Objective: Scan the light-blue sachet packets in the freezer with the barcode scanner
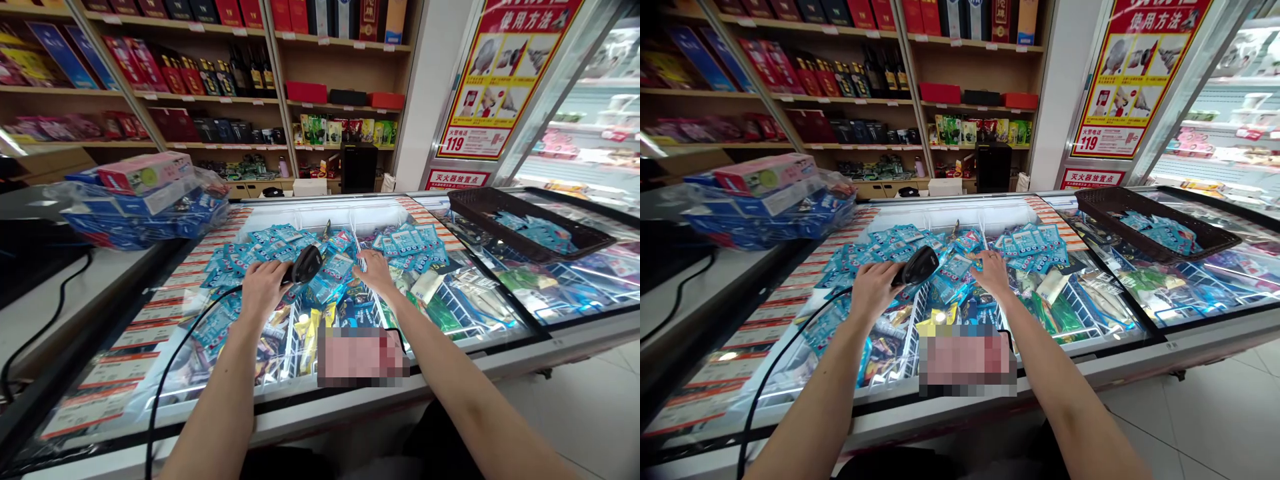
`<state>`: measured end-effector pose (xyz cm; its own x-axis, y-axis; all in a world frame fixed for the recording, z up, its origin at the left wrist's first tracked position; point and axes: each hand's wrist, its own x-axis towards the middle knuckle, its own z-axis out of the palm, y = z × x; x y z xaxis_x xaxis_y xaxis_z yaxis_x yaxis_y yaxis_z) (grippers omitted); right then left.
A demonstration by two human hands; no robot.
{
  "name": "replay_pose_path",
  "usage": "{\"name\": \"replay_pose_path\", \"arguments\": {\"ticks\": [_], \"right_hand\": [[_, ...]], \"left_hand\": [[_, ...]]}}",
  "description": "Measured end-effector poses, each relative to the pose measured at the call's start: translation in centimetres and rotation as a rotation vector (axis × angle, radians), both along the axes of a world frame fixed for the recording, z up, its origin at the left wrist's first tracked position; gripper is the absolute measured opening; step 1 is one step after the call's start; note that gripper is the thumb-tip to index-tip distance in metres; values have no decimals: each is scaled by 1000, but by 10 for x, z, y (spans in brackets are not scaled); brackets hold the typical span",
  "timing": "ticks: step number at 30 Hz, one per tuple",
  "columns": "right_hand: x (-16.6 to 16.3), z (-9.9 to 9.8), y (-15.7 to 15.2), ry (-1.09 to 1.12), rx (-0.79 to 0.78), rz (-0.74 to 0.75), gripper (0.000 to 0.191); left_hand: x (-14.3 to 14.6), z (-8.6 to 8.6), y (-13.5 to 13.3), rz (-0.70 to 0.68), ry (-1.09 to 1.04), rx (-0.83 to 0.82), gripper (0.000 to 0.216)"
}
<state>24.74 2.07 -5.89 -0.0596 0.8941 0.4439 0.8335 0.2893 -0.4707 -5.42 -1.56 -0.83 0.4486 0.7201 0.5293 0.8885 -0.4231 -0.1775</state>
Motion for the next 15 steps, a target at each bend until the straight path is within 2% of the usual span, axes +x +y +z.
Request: {"name": "replay_pose_path", "arguments": {"ticks": [5, 10, 12, 15], "right_hand": [[-1, 0, -1, 32, 73, -88, 38], [-12, 8, -13, -122, 66, -24, 70], [-14, 10, -15, -153, 35, -33, 78], [-10, 9, -10, -129, -27, -55, 65]], "left_hand": [[3, 0, -1, 12, 9, 11, 36], [7, -1, 0, 15, 3, 7, 34], [9, -2, 1, 14, 1, 3, 34], [10, -3, 1, 10, -6, -3, 35]]}}
